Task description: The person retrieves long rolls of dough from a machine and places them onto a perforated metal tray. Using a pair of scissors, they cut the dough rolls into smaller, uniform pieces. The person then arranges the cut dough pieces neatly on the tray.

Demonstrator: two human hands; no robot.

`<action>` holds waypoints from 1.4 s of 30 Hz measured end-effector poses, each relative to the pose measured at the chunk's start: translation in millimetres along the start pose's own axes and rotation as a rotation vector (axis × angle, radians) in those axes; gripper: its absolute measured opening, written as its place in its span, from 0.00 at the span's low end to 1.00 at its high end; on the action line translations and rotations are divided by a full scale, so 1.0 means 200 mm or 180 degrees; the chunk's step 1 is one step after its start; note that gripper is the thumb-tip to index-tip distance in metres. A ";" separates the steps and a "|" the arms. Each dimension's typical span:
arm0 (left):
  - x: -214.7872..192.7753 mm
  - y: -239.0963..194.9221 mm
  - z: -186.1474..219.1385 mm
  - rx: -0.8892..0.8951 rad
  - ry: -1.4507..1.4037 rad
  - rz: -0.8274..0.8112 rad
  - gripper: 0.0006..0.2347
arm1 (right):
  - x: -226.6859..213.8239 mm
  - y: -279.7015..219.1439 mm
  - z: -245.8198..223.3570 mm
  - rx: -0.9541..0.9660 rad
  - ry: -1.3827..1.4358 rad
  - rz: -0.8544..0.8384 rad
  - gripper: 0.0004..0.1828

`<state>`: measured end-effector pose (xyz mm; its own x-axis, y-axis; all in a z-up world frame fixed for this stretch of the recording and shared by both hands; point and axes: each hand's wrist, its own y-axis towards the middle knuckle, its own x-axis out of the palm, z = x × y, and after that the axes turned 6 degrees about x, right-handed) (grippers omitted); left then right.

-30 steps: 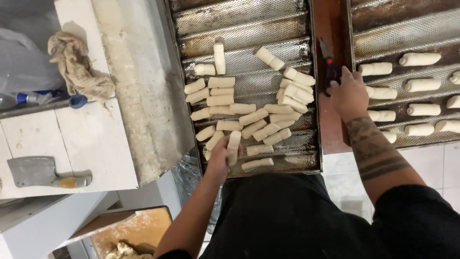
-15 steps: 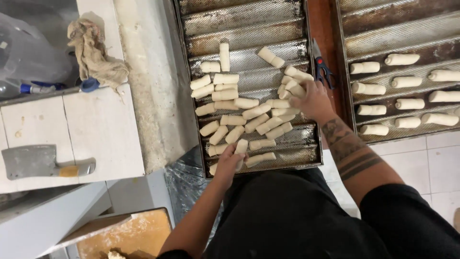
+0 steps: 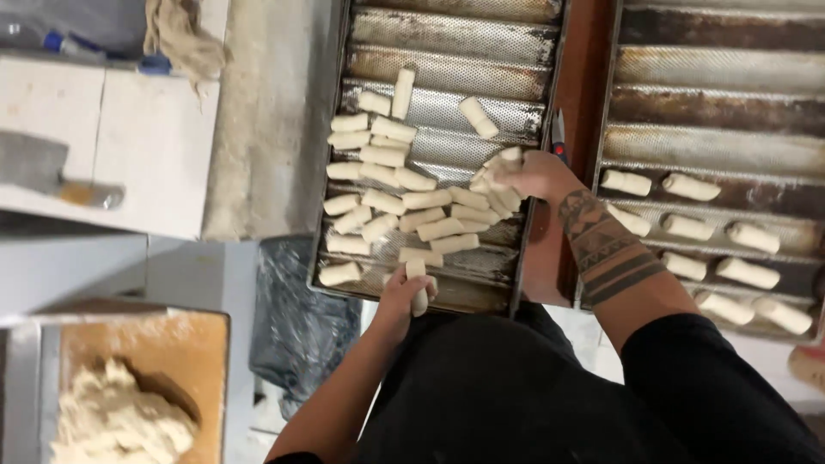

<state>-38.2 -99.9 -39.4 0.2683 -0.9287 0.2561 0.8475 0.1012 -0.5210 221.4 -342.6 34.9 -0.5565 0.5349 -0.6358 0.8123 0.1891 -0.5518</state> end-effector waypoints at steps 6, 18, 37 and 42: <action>0.35 -0.09 -0.11 0.0161 -0.0397 0.0418 0.06 | -0.04 0.02 0.08 -0.0575 0.0036 -0.0779 0.44; 0.41 -0.04 -0.14 0.0252 -0.0644 0.0470 0.09 | 0.09 -0.24 0.09 -0.0369 0.1193 -0.1024 0.53; 0.66 0.13 0.28 0.0346 -0.1817 -0.0904 0.18 | -0.10 -0.63 0.04 -0.0723 0.4509 -0.1383 0.13; 0.90 0.10 0.21 0.0688 -0.2490 -0.1446 0.18 | -0.29 -0.64 0.07 -0.2280 0.2529 -0.1240 0.15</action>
<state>46.3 -249.6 29.4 0.0557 -0.3984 0.9155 0.9927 -0.0759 -0.0934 147.4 -410.4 134.5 -0.7318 0.6590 0.1740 0.6635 0.7471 -0.0393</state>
